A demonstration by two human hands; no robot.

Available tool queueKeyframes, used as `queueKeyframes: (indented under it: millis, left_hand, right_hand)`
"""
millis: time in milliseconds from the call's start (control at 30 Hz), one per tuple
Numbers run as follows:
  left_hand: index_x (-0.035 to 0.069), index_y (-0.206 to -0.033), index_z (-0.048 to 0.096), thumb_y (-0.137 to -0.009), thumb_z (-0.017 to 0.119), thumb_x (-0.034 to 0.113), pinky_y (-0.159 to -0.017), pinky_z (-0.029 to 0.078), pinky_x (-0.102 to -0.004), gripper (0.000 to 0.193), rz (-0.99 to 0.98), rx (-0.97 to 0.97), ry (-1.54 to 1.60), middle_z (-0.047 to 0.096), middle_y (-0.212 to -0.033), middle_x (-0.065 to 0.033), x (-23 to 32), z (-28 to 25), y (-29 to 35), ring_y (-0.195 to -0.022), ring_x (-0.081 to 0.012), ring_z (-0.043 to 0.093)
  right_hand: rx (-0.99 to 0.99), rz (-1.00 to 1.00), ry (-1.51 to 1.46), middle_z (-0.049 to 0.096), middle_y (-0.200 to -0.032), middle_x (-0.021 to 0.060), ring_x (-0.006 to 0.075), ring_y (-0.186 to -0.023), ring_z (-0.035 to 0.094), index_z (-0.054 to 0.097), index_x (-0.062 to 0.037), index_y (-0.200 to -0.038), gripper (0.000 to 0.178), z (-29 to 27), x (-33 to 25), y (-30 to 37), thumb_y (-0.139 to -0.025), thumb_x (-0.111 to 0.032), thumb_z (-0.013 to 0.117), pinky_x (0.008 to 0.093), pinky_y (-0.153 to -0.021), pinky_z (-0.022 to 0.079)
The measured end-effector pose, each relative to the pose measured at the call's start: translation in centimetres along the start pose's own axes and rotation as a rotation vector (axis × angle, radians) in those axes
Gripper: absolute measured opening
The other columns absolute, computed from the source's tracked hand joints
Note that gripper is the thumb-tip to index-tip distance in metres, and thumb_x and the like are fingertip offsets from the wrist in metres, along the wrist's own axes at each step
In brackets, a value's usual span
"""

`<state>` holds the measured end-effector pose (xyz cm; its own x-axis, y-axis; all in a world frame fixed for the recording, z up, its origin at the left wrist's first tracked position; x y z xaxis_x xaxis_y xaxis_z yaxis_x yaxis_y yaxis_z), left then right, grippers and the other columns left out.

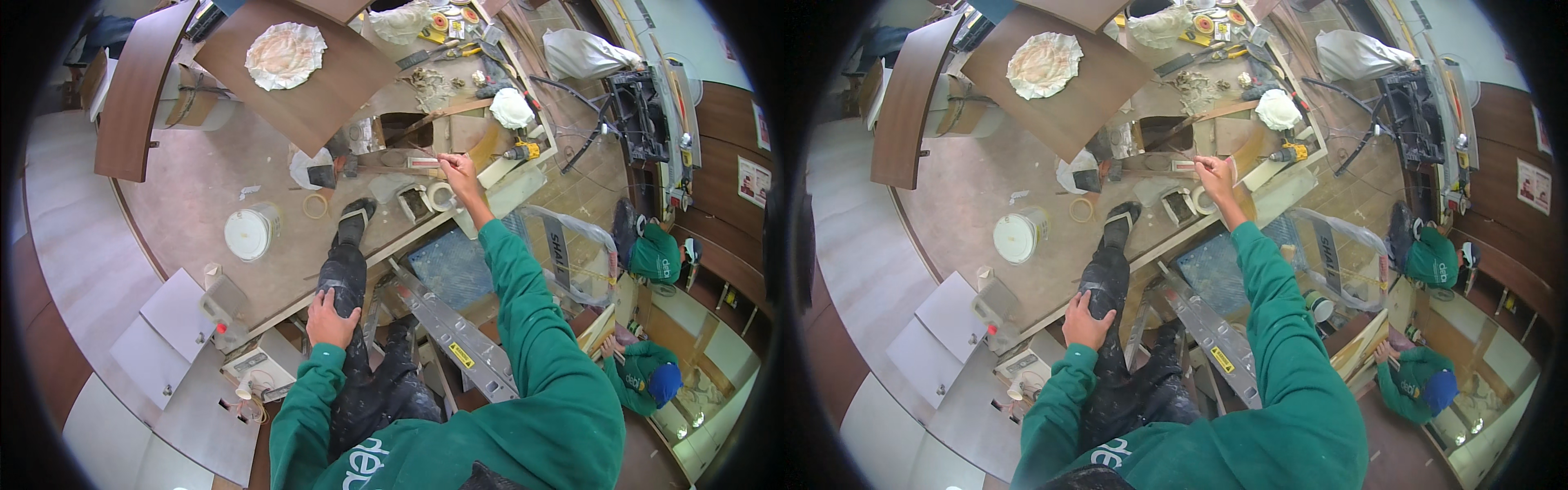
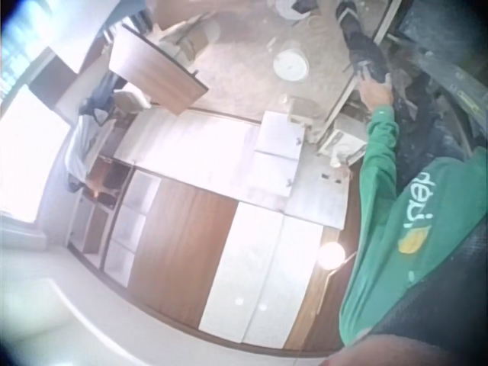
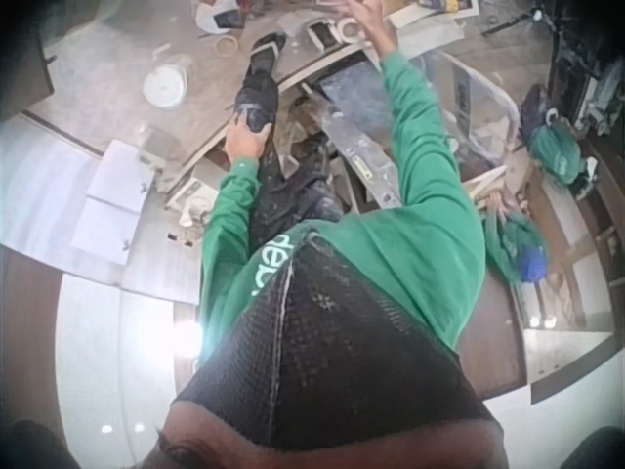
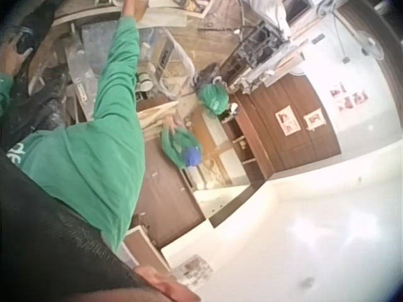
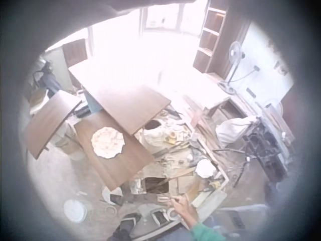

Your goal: The person applies masking tape to the edges of a wooden cabinet, smooths it, and then uses a paintbrush to apply a brown finish along the taped edges. The person works on multiple sections of the cabinet, repeatedly applying tape and paint.

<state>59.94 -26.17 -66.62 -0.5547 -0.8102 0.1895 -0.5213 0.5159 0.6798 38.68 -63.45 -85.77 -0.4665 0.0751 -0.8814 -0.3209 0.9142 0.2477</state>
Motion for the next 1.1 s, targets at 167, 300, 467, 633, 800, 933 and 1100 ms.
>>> queueKeyframes:
  millis: [167,300,467,633,800,933,1100]
  left_hand:
    - [0.011,-0.141,0.059,-0.076,0.084,0.044,-0.109,0.047,-0.0461,0.077,-0.010,-0.003,-0.019,0.054,-0.148,-0.0134,-0.4,1.0,1.2,-0.134,-0.0345,0.052]
    - [0.011,-0.140,0.061,-0.076,0.084,0.043,-0.109,0.047,-0.0456,0.075,-0.022,-0.003,-0.018,0.054,-0.148,-0.0136,-0.9,1.7,2.0,-0.134,-0.0347,0.052]
    - [0.010,-0.140,0.061,-0.076,0.085,0.042,-0.109,0.047,-0.0450,0.075,-0.018,0.001,-0.010,0.054,-0.147,-0.0141,-1.3,2.1,2.3,-0.133,-0.0346,0.052]
    - [0.010,-0.140,0.061,-0.076,0.084,0.042,-0.110,0.046,-0.0450,0.075,-0.030,0.004,0.000,0.054,-0.147,-0.0144,-1.8,2.2,2.5,-0.134,-0.0347,0.052]
    - [0.009,-0.140,0.061,-0.075,0.084,0.042,-0.110,0.046,-0.0453,0.076,0.030,-0.002,0.008,0.054,-0.148,-0.0149,-1.9,2.2,2.2,-0.135,-0.0356,0.051]
    - [0.007,-0.138,0.061,-0.073,0.086,0.043,-0.109,0.046,-0.0459,0.078,0.122,-0.007,0.005,0.055,-0.145,-0.0185,-2.1,2.5,1.6,-0.130,-0.0382,0.055]
    - [0.007,-0.140,0.060,-0.075,0.085,0.043,-0.108,0.047,-0.0466,0.079,0.090,-0.021,-0.089,0.056,-0.143,-0.0196,-1.9,4.2,3.6,-0.129,-0.0382,0.056]
  right_hand:
    - [0.029,0.031,-0.075,0.077,-0.104,0.0144,0.0154,-0.090,0.071,0.076,0.0037,-0.113,0.027,-1.8,0.5,2.6,-0.093,-0.013,0.068,0.0286,-0.079,0.055]
    - [0.032,0.028,-0.043,0.077,-0.104,0.0143,0.0158,-0.091,0.071,0.076,0.0038,-0.113,0.027,-1.9,-1.0,3.9,-0.093,-0.012,0.067,0.0289,-0.081,0.055]
    - [0.084,0.018,-0.047,0.072,-0.092,0.0027,0.0062,-0.076,0.060,0.076,0.0034,-0.115,0.026,-1.8,-0.8,4.3,-0.096,-0.011,0.066,0.0225,-0.066,0.046]
    - [0.078,0.180,-0.196,0.070,-0.084,-0.0020,0.0032,-0.068,0.057,0.075,0.0014,-0.113,0.023,-1.5,-1.5,4.1,-0.098,-0.012,0.065,0.0196,-0.059,0.044]
    - [0.278,0.444,-0.520,0.074,-0.088,0.0052,0.0108,-0.069,0.066,0.073,-0.0039,-0.107,0.023,-1.0,-0.1,3.9,-0.101,-0.022,0.060,0.0256,-0.061,0.051]
    - [0.229,0.560,-0.818,0.073,-0.086,0.0078,0.0175,-0.073,0.070,0.069,-0.0065,-0.099,0.032,-2.3,2.2,4.8,-0.105,-0.029,0.047,0.0296,-0.064,0.054]
    - [0.029,0.518,-1.302,0.075,-0.112,0.0210,0.0290,-0.097,0.076,0.065,0.0025,-0.123,0.046,-7.2,-12.0,10.4,-0.099,-0.027,0.039,0.0407,-0.087,0.062]
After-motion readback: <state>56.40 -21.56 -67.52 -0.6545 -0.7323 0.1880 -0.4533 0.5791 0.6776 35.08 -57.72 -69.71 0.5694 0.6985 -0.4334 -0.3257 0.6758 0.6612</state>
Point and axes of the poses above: each hand's wrist, its own y-axis away from the middle knuckle, its own z-axis out of the palm, x = y × z, the point moved 1 cm from there along -y, towards the middle knuckle
